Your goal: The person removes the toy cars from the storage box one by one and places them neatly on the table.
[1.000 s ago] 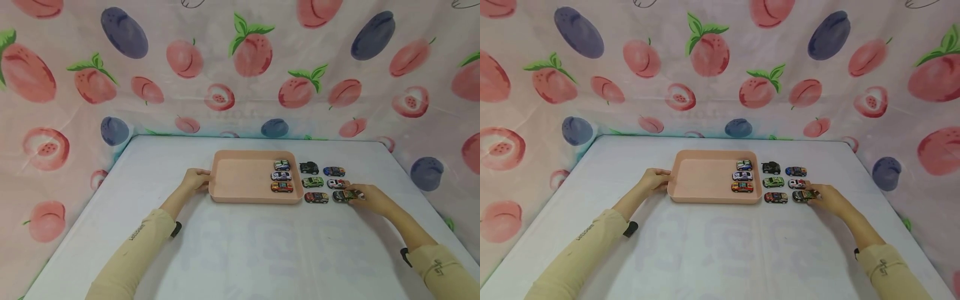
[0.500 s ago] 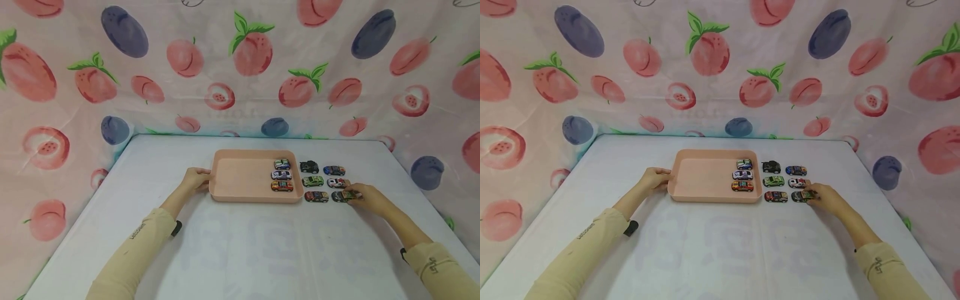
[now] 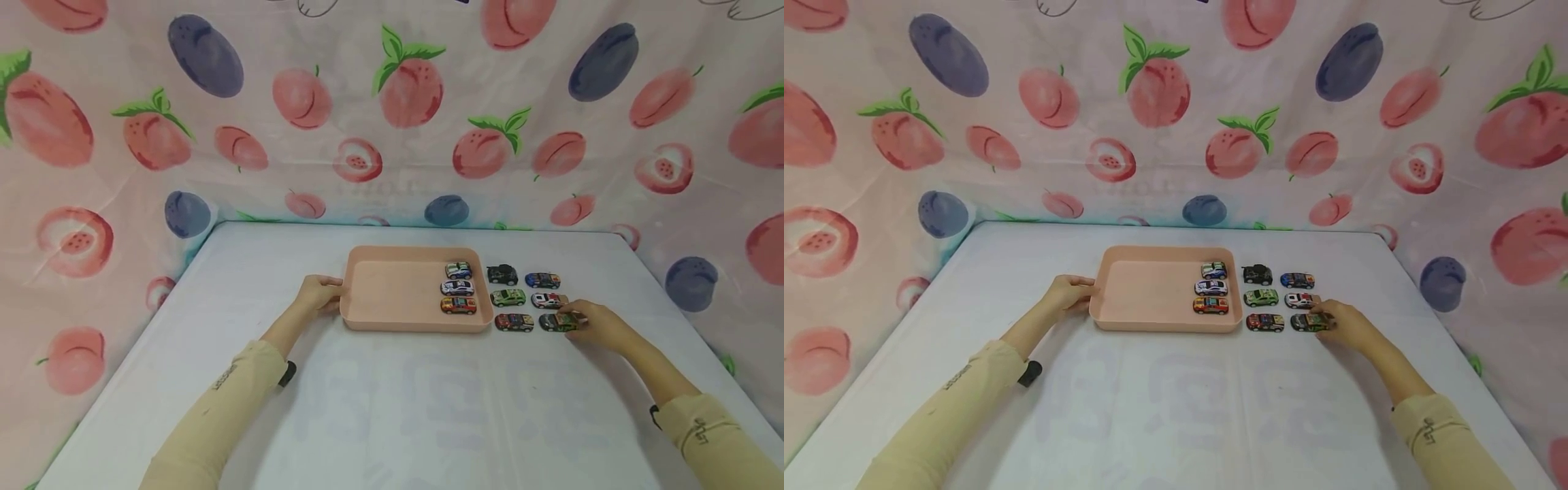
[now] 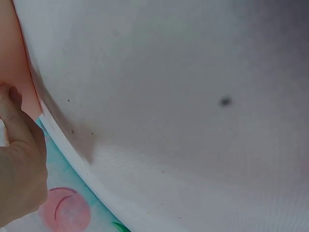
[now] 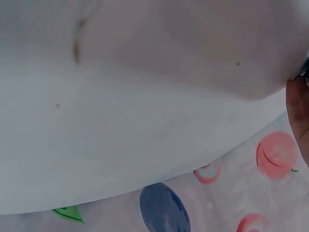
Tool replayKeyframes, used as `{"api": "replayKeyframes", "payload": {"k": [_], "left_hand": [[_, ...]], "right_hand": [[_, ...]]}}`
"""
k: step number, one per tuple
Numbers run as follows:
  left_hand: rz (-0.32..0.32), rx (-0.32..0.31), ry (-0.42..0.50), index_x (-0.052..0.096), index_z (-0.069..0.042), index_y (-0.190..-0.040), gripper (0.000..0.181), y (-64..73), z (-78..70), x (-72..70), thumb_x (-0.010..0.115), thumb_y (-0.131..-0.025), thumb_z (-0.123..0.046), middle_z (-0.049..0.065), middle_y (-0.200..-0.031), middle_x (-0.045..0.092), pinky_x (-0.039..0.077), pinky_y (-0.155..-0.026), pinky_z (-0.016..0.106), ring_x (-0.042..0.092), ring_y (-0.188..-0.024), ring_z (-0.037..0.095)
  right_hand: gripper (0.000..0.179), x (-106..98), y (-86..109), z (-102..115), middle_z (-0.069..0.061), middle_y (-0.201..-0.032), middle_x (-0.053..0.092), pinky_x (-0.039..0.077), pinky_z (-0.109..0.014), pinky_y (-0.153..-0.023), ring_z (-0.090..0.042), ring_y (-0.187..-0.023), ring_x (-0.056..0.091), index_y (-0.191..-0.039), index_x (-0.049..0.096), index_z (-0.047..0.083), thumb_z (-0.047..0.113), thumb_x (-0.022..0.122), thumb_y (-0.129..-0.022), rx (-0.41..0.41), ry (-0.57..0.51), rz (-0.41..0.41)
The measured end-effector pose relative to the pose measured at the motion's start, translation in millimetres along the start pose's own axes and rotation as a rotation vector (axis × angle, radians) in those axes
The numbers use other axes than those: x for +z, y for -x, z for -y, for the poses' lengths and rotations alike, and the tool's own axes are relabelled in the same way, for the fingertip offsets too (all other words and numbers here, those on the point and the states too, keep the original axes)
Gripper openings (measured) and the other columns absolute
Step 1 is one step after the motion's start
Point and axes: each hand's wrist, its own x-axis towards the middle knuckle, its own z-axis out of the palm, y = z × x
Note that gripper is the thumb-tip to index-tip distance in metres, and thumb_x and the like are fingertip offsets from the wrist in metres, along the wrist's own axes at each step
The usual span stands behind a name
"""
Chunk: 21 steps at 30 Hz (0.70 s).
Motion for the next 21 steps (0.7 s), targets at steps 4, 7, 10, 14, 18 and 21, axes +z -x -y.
{"api": "replayKeyframes", "payload": {"k": [4,7,10,14,18,21], "left_hand": [[0.002,0.002,0.001,0.057,0.006,-0.122,0.036,-1.0,-1.9,0.8,0.062,-0.089,-0.005,0.013,-0.101,0.067,0.052,-0.056,0.012,0.06,-0.065,0.004],[0.004,0.006,-0.001,0.056,0.006,-0.123,0.036,-1.2,-2.3,1.4,0.062,-0.089,-0.005,0.016,-0.105,0.067,0.052,-0.056,0.012,0.06,-0.065,0.004],[0.004,-0.003,-0.002,0.056,0.006,-0.123,0.036,-0.6,-2.4,1.1,0.062,-0.089,-0.005,0.017,-0.108,0.067,0.053,-0.057,0.012,0.061,-0.065,0.004],[-0.001,-0.011,-0.007,0.056,0.005,-0.123,0.037,0.0,-2.5,-0.4,0.062,-0.089,-0.005,0.013,-0.102,0.067,0.053,-0.057,0.012,0.06,-0.063,0.003],[0.007,-0.008,-0.002,0.055,0.006,-0.124,0.038,-1.6,-2.0,-1.1,0.062,-0.089,-0.005,0.014,-0.104,0.067,0.054,-0.058,0.013,0.06,-0.064,0.003],[0.019,-0.012,-0.004,0.054,0.006,-0.125,0.039,-1.6,-1.7,-2.2,0.062,-0.089,-0.006,0.017,-0.11,0.066,0.055,-0.06,0.014,0.061,-0.066,0.003]], "right_hand": [[0.047,-2.4,2.0,-1.1,-0.035,-0.115,0.056,0.052,-0.055,-0.085,-0.05,-0.102,0.055,-0.115,0.055,-0.014,0.002,0.074,-0.075,-0.028,-0.032,-0.013],[0.048,-5.4,3.7,-2.3,-0.034,-0.113,0.057,0.052,-0.053,-0.084,-0.047,-0.1,0.056,-0.116,0.054,-0.013,0.004,0.074,-0.076,-0.046,-0.066,-0.031],[0.045,-8.2,4.1,-2.0,-0.032,-0.112,0.059,0.053,-0.052,-0.082,-0.043,-0.097,0.058,-0.117,0.055,-0.011,0.006,0.072,-0.079,-0.058,-0.095,-0.063],[0.037,-12.1,0.5,3.5,-0.028,-0.11,0.062,0.053,-0.051,-0.081,-0.039,-0.095,0.059,-0.116,0.058,-0.009,0.007,0.068,-0.084,-0.084,-0.078,-0.115],[0.03,-13.8,-8.1,12.5,-0.025,-0.107,0.064,0.051,-0.053,-0.082,-0.038,-0.096,0.058,-0.113,0.06,-0.008,0.006,0.065,-0.086,-0.096,-0.056,-0.137],[0.027,-14.8,-18.1,23.9,-0.025,-0.106,0.064,0.052,-0.053,-0.083,-0.038,-0.096,0.059,-0.111,0.059,-0.008,0.004,0.063,-0.087,-0.11,-0.057,-0.145]]}}
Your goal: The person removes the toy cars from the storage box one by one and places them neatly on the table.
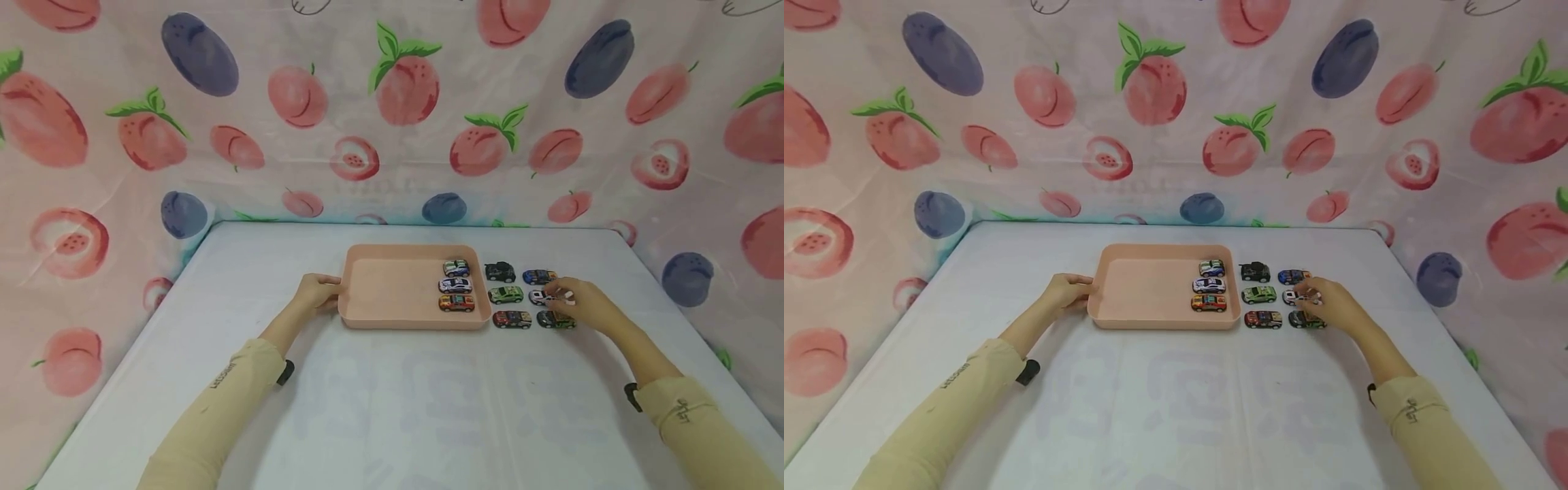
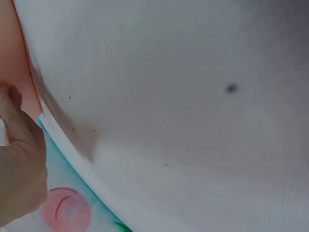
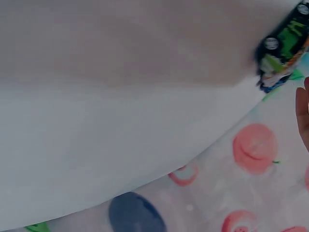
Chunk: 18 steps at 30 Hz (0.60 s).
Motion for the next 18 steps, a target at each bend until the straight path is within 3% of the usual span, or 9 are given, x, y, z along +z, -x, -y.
{"api": "replayKeyframes", "payload": {"k": [6,13,18], "left_hand": [[-0.001,0.0,-0.018,0.054,0.006,-0.125,0.039,-0.7,0.8,-1.2,0.061,-0.089,-0.006,0.017,-0.109,0.066,0.054,-0.059,0.013,0.06,-0.066,0.004],[0.007,0.007,-0.001,0.055,0.006,-0.125,0.039,-1.8,-3.7,3.3,0.062,-0.088,-0.005,0.01,-0.097,0.066,0.053,-0.057,0.013,0.061,-0.066,0.004],[-0.003,-0.014,-0.003,0.055,0.005,-0.125,0.039,-0.3,-1.5,1.7,0.062,-0.089,-0.006,0.018,-0.11,0.066,0.054,-0.06,0.014,0.063,-0.071,0.006]], "right_hand": [[0.028,-4.1,-34.4,30.3,-0.026,-0.113,0.062,0.05,-0.054,-0.089,-0.04,-0.104,0.058,-0.115,0.059,-0.007,0.004,0.06,-0.09,-0.083,0.008,0.003],[0.026,-3.7,-72.9,51.1,-0.023,-0.11,0.064,0.051,-0.051,-0.087,-0.035,-0.099,0.059,-0.114,0.061,-0.005,0.006,0.061,-0.091,-0.128,-0.021,-0.024],[0.025,5.9,-98.8,64.0,-0.022,-0.108,0.064,0.052,-0.049,-0.086,-0.034,-0.097,0.06,-0.113,0.061,-0.004,0.007,0.061,-0.091,-0.166,-0.029,0.009]]}}
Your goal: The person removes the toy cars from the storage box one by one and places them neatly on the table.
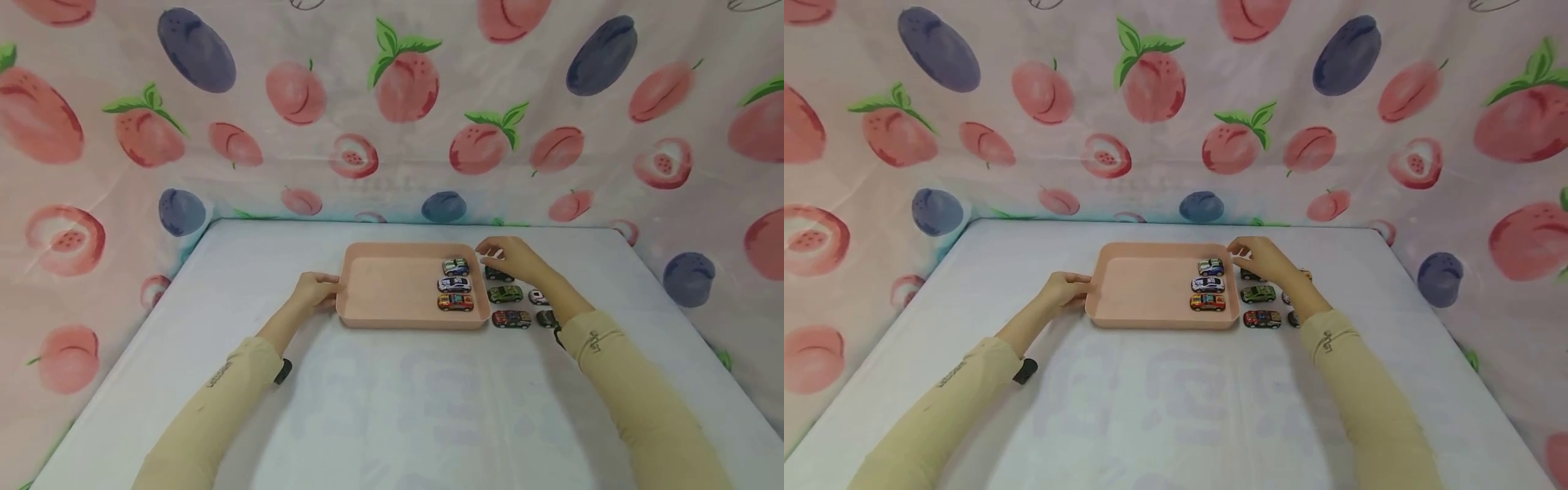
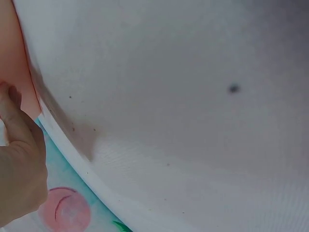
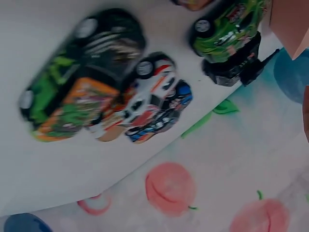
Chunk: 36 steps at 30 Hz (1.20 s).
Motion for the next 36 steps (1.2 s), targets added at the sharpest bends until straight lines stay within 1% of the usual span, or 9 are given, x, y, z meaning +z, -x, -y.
{"api": "replayKeyframes", "payload": {"k": [3,4,8,11,14,19,26,32,36], "left_hand": [[0.007,0.002,-0.005,0.057,0.004,-0.123,0.038,1.2,0.6,-2.2,0.064,-0.088,-0.007,0.021,-0.116,0.064,0.056,-0.064,0.016,0.064,-0.076,0.009],[0.016,0.011,0.005,0.059,0.005,-0.12,0.036,1.0,0.8,-3.1,0.065,-0.086,-0.007,0.02,-0.112,0.066,0.056,-0.063,0.017,0.065,-0.076,0.01],[0.01,0.012,0.005,0.06,0.005,-0.118,0.035,-0.7,2.0,-3.2,0.066,-0.086,-0.007,0.019,-0.11,0.066,0.057,-0.067,0.019,0.066,-0.08,0.013],[-0.013,-0.005,-0.008,0.058,0.004,-0.122,0.036,-1.5,2.8,-1.7,0.063,-0.088,-0.007,0.02,-0.116,0.064,0.056,-0.067,0.017,0.065,-0.078,0.011],[-0.017,-0.004,-0.013,0.056,0.005,-0.124,0.037,0.2,2.0,-0.9,0.061,-0.089,-0.006,0.02,-0.115,0.064,0.055,-0.061,0.014,0.063,-0.071,0.006],[-0.007,0.014,-0.009,0.056,0.006,-0.123,0.037,3.9,0.2,-0.5,0.062,-0.089,-0.007,0.018,-0.11,0.066,0.054,-0.058,0.014,0.061,-0.066,0.004],[-0.014,0.025,-0.014,0.056,0.006,-0.123,0.037,5.1,0.7,-0.7,0.062,-0.089,-0.007,0.022,-0.116,0.063,0.053,-0.058,0.013,0.062,-0.07,0.006],[-0.01,0.025,-0.006,0.056,0.007,-0.123,0.037,4.9,0.0,-0.3,0.063,-0.089,-0.007,0.022,-0.116,0.063,0.055,-0.06,0.014,0.063,-0.071,0.007],[-0.017,0.022,0.002,0.056,0.007,-0.122,0.037,4.5,0.2,0.8,0.063,-0.088,-0.006,0.02,-0.114,0.063,0.055,-0.06,0.014,0.062,-0.071,0.007]], "right_hand": [[0.024,4.0,-15.4,5.6,-0.021,-0.107,0.065,0.051,-0.049,-0.087,-0.034,-0.097,0.06,-0.112,0.062,-0.004,0.007,0.061,-0.09,-0.024,0.022,0.03],[0.024,5.2,-20.0,6.7,-0.021,-0.107,0.065,0.051,-0.049,-0.087,-0.034,-0.097,0.06,-0.112,0.063,-0.005,0.006,0.061,-0.09,-0.032,0.035,0.04],[0.023,10.4,-35.9,8.7,-0.022,-0.106,0.065,0.05,-0.049,-0.088,-0.036,-0.098,0.06,-0.111,0.062,-0.006,0.003,0.06,-0.09,-0.063,0.084,0.084],[0.024,14.8,-44.4,9.6,-0.024,-0.108,0.064,0.049,-0.05,-0.088,-0.037,-0.099,0.059,-0.112,0.061,-0.008,-0.001,0.06,-0.088,-0.056,0.094,0.111],[0.026,18.9,-50.6,10.9,-0.024,-0.11,0.063,0.049,-0.05,-0.09,-0.038,-0.102,0.058,-0.112,0.061,-0.007,-0.001,0.06,-0.088,-0.016,0.113,0.134],[0.027,23.7,-57.3,12.1,-0.023,-0.112,0.063,0.049,-0.049,-0.092,-0.038,-0.106,0.058,-0.113,0.062,-0.005,0.001,0.061,-0.088,0.03,0.157,0.172],[0.031,28.7,-61.5,13.0,-0.024,-0.11,0.063,0.05,-0.048,-0.088,-0.037,-0.101,0.059,-0.114,0.06,-0.008,0.003,0.065,-0.086,0.003,0.213,0.196],[0.04,32.3,-62.1,16.7,-0.023,-0.108,0.063,0.05,-0.046,-0.089,-0.035,-0.101,0.059,-0.119,0.056,-0.009,0.007,0.068,-0.085,0.055,0.243,0.241],[0.035,37.0,-61.7,17.2,-0.022,-0.107,0.064,0.048,-0.046,-0.092,-0.036,-0.102,0.058,-0.114,0.059,-0.008,0.007,0.069,-0.084,0.091,0.255,0.263]]}}
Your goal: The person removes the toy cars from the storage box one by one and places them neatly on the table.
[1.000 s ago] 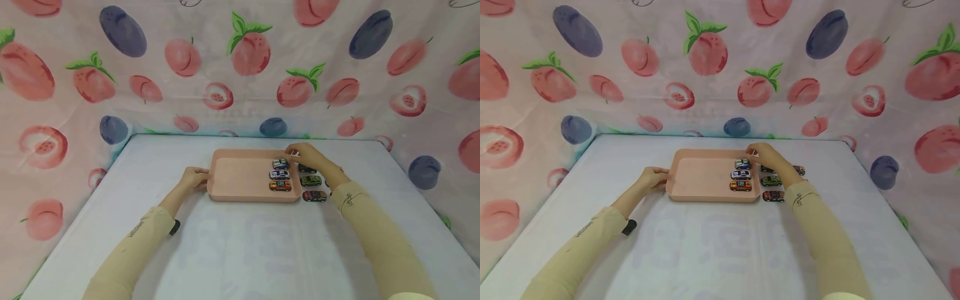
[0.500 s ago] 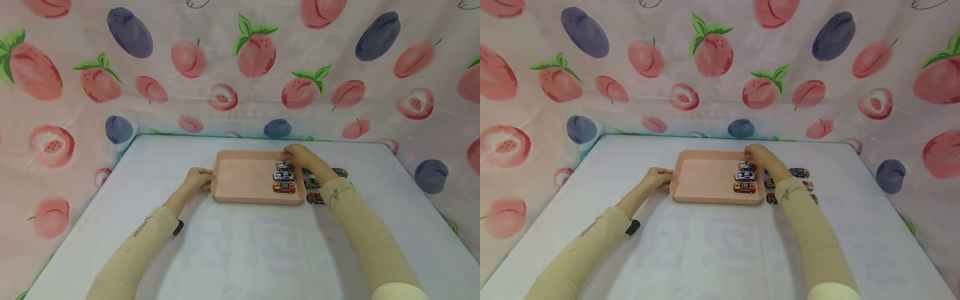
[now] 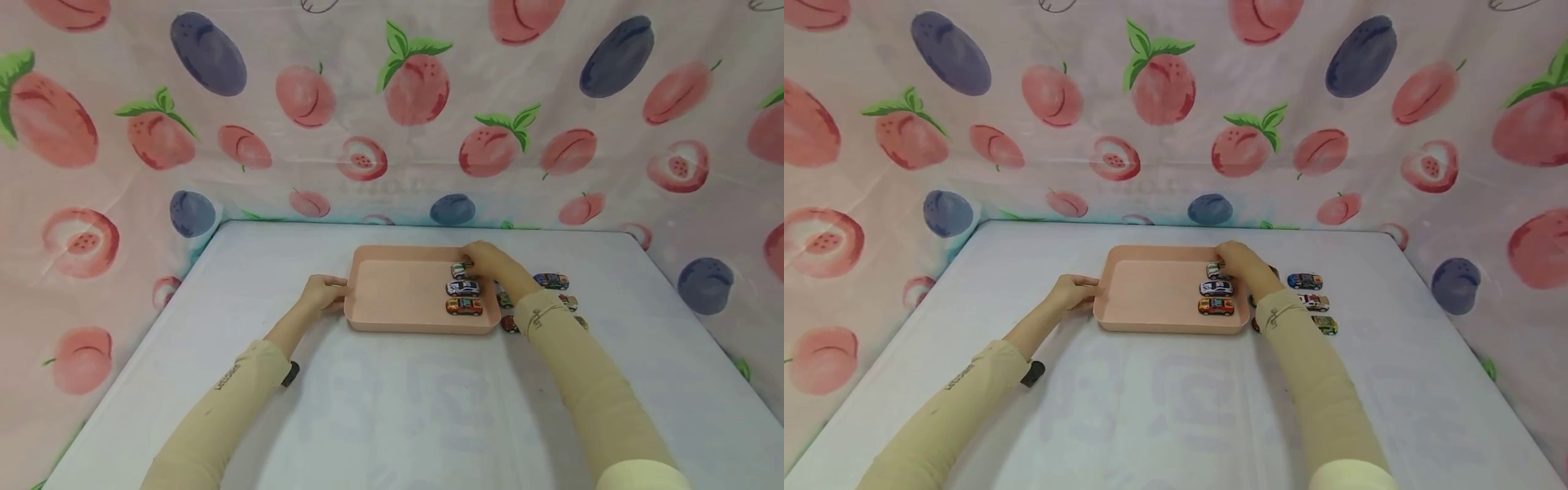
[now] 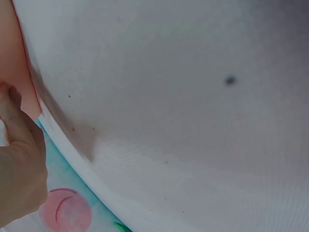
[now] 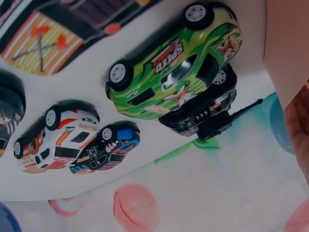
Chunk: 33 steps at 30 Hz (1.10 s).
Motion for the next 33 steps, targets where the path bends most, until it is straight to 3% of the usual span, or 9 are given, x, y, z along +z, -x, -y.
{"api": "replayKeyframes", "payload": {"k": [5,8,16,22,33], "left_hand": [[-0.009,0.0,0.009,0.057,0.007,-0.121,0.037,0.0,3.4,1.9,0.064,-0.087,-0.005,0.014,-0.101,0.066,0.053,-0.057,0.014,0.061,-0.067,0.006],[-0.006,-0.004,0.013,0.057,0.008,-0.12,0.035,-0.6,6.4,2.8,0.063,-0.087,-0.004,0.011,-0.096,0.065,0.054,-0.058,0.015,0.06,-0.065,0.005],[-0.014,0.001,0.002,0.058,0.007,-0.12,0.035,-0.4,4.2,3.0,0.063,-0.087,-0.004,0.013,-0.102,0.065,0.054,-0.059,0.014,0.061,-0.069,0.006],[-0.015,-0.009,0.0,0.057,0.006,-0.121,0.036,-1.1,2.4,1.4,0.063,-0.087,-0.005,0.018,-0.113,0.064,0.055,-0.061,0.014,0.062,-0.072,0.007],[-0.018,0.0,0.005,0.057,0.007,-0.121,0.036,-0.1,0.6,0.7,0.063,-0.087,-0.005,0.015,-0.105,0.066,0.054,-0.059,0.014,0.061,-0.069,0.006]], "right_hand": [[0.02,7.7,0.1,0.9,-0.02,-0.099,0.066,0.049,-0.046,-0.089,-0.035,-0.097,0.06,-0.099,0.063,-0.005,0.005,0.069,-0.083,-0.004,0.035,0.008],[0.018,12.0,0.7,1.0,-0.019,-0.099,0.066,0.049,-0.046,-0.089,-0.034,-0.096,0.06,-0.098,0.064,-0.005,0.005,0.069,-0.083,-0.003,0.062,0.013],[0.031,10.6,0.4,1.2,-0.021,-0.109,0.064,0.046,-0.046,-0.098,-0.035,-0.107,0.057,-0.113,0.06,-0.007,0.01,0.066,-0.087,0.043,0.025,0.017],[0.038,5.1,1.8,2.8,-0.02,-0.112,0.064,0.048,-0.046,-0.094,-0.034,-0.107,0.058,-0.121,0.057,-0.005,0.011,0.065,-0.088,-0.006,-0.008,0.001],[0.043,0.1,14.6,2.1,-0.021,-0.12,0.061,0.045,-0.049,-0.1,-0.037,-0.113,0.055,-0.123,0.058,-0.003,0.019,0.067,-0.087,-0.03,-0.132,-0.088]]}}
